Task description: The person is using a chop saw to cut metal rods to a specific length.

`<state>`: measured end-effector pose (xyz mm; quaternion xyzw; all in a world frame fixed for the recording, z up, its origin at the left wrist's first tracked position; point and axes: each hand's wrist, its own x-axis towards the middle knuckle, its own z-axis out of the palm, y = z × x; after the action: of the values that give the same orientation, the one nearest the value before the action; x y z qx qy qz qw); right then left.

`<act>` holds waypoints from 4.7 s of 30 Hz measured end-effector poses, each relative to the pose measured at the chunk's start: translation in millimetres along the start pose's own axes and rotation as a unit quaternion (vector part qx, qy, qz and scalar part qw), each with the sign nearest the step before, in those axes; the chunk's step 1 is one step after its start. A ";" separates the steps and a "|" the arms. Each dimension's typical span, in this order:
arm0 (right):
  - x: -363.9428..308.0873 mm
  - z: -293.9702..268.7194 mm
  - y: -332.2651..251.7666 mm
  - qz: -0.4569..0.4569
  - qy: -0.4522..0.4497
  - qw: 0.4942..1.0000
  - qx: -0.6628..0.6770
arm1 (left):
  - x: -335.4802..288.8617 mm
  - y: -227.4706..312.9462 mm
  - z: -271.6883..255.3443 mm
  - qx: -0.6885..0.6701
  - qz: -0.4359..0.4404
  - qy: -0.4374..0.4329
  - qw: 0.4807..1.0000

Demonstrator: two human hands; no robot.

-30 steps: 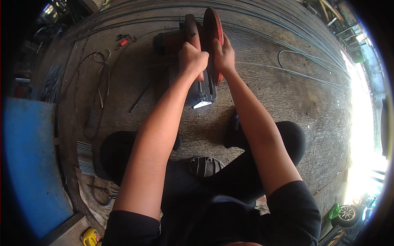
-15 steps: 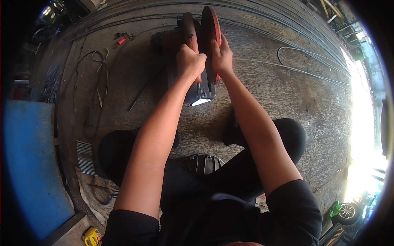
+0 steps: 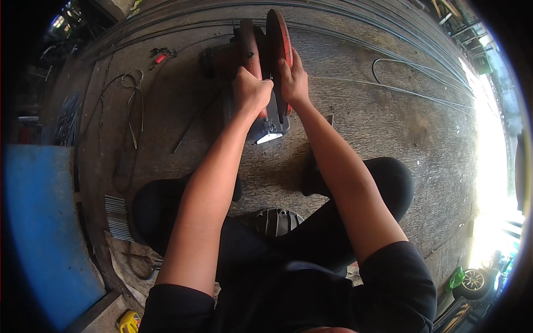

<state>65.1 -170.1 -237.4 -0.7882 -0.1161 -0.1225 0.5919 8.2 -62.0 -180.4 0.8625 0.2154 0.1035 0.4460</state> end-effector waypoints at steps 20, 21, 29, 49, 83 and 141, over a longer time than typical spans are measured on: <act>-10.1 6.6 13.3 0.003 0.008 1.000 0.010 | -14.4 -12.0 2.7 -0.048 0.013 0.015 0.999; -10.2 7.0 14.0 -0.015 0.016 1.000 0.014 | -14.0 -13.6 3.9 -0.071 0.011 0.009 0.997; -10.3 9.5 15.1 -0.023 0.020 0.999 0.012 | -13.7 -21.3 9.9 -0.092 0.023 0.031 0.995; -13.4 8.8 16.0 0.006 0.011 1.000 -0.009 | -11.9 -25.8 14.3 -0.075 0.008 0.029 0.997; -16.7 10.4 15.1 -0.020 0.034 0.999 -0.026 | -11.8 -26.1 12.4 -0.108 -0.005 0.014 0.994; -20.6 14.6 24.2 -0.003 0.052 0.998 -0.041 | -12.2 -31.2 13.1 -0.112 -0.062 0.003 0.992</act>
<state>54.5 -163.4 -270.1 -0.8037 -0.0825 -0.1700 0.5642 -6.5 -61.2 -213.3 0.7916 0.2568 0.1020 0.5450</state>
